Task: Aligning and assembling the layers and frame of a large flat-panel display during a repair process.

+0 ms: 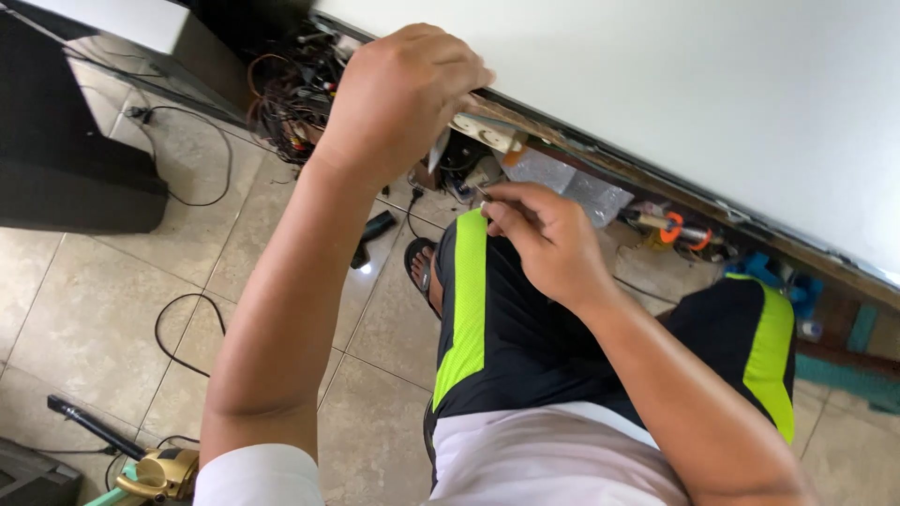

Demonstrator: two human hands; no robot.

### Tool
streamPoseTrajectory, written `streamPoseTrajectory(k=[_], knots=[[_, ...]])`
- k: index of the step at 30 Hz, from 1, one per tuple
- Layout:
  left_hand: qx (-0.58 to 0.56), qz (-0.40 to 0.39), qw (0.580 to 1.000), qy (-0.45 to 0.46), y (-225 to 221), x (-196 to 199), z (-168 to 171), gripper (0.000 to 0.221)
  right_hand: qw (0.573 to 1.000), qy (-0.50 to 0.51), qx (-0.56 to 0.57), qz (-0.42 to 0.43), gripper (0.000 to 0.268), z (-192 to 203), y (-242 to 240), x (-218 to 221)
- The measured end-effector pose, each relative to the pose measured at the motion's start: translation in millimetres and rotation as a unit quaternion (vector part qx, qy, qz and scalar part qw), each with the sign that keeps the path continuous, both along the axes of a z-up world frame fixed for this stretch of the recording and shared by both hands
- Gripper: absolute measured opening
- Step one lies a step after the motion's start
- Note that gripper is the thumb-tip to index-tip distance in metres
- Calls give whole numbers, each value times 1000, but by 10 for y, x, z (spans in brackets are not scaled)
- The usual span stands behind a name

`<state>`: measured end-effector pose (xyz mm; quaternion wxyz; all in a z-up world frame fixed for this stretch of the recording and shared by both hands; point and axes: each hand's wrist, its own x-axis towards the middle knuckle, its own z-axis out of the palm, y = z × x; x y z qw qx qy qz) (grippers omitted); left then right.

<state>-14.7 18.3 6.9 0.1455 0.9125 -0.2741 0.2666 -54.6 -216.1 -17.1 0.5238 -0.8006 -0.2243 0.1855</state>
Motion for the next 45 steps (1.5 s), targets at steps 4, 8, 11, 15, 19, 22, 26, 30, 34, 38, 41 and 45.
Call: streamPoseTrajectory(k=[4,8,11,15,19,22,26,30,34,38,41,45], knots=[[40,84,996,-17,563,-80,-44,21,996,85,-6,-37,27,-17,183,52],[67,110,987,-96,1006,-98,-139,25,971,216,-72,-79,32,246,704,234],[45,114,986,-116,935,-68,-212,19,923,296,203,-141,25,-348,1014,491],[-8,91,987,-136,807,-51,-295,19,932,259,211,-144,30,-605,1222,690],[-60,57,985,-149,762,-96,-241,10,944,211,228,-109,29,-662,1270,741],[-32,76,985,-154,795,-85,-278,9,945,196,233,-117,30,-745,1297,764],[6,81,984,-159,845,-44,-304,15,945,172,250,-121,24,-717,1303,759],[6,93,982,-162,841,-37,-334,13,934,192,266,-140,27,-726,1316,730],[-10,88,982,-165,841,-10,-336,10,951,132,251,-124,23,-739,1299,753],[-15,86,984,-156,856,14,-376,12,963,49,232,-124,23,-768,1309,749],[-17,72,986,-150,870,30,-358,12,932,165,312,-86,27,-764,1340,723],[-8,65,987,-145,885,53,-366,14,925,193,318,-80,27,-788,1353,739]])
